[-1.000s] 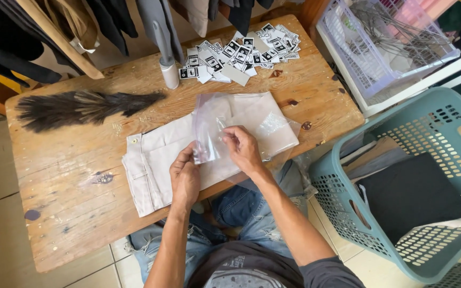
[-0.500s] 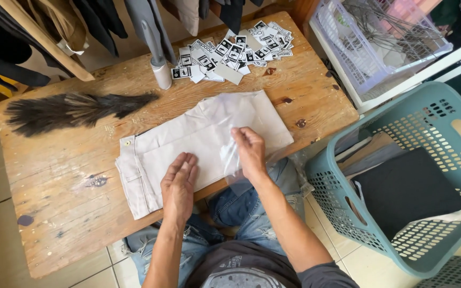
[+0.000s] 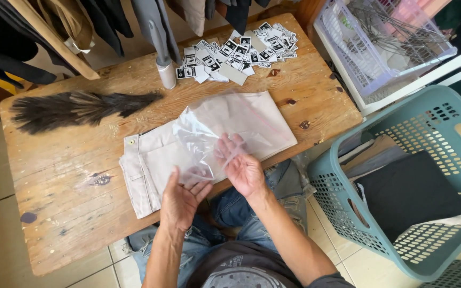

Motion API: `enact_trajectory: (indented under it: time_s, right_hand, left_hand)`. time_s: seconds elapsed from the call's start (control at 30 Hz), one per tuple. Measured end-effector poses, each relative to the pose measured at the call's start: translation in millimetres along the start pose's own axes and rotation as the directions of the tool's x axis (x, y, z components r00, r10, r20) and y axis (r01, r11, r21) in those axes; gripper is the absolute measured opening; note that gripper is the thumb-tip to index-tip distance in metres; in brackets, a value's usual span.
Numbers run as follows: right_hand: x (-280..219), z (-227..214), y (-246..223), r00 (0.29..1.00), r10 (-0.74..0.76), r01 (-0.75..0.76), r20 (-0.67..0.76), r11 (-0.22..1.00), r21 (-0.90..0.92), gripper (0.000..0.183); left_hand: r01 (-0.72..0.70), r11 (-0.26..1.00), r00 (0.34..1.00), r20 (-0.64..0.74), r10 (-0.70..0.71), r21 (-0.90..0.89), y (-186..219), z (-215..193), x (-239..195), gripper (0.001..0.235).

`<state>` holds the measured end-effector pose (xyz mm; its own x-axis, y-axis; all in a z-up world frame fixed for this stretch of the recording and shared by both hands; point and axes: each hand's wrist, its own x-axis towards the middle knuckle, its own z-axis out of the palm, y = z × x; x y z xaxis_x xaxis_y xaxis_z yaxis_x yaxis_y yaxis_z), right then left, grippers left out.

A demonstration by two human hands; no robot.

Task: The person folds a pair of light-colored pants on a wooden table, places them into a clear plastic bag, and seals it. They then pick up a small label from a pile on the table and affix it to the outside of the bag.

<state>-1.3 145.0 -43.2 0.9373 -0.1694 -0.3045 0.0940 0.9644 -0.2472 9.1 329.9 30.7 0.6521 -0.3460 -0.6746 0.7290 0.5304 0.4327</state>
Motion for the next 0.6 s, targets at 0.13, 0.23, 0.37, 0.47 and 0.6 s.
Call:
enact_trajectory:
  time_s: [0.13, 0.23, 0.37, 0.47, 0.6]
  right_hand:
    - [-32, 25, -12, 0.981, 0.027, -0.060, -0.194, 0.985, -0.162, 0.054]
    - [-36, 25, -28, 0.956, -0.038, -0.004, -0.291, 0.990, -0.143, 0.054]
    - [-31, 1, -51, 0.921, -0.221, 0.185, -0.321, 0.973, -0.141, 0.032]
    - [-33, 4, -64, 0.866, -0.430, 0.288, -0.257, 0.847, -0.447, 0.052]
    - [-25, 8, -88, 0.844, -0.537, 0.251, -0.013, 0.415, -0.875, 0.043]
  left_hand:
    - [-0.276, 0.932, 0.940, -0.134, 0.312, 0.233, -7, -25, 18, 0.050]
    - [-0.359, 0.866, 0.895, -0.134, 0.425, 0.350, 1, -40, 25, 0.045]
    - [-0.466, 0.808, 0.851, -0.067, 0.521, 0.361, 7, -54, 23, 0.059]
    - [-0.513, 0.727, 0.824, 0.025, 0.566, 0.457, 16, -48, 5, 0.076]
    - [-0.493, 0.685, 0.844, 0.103, 0.526, 0.537, 29, -54, 3, 0.049]
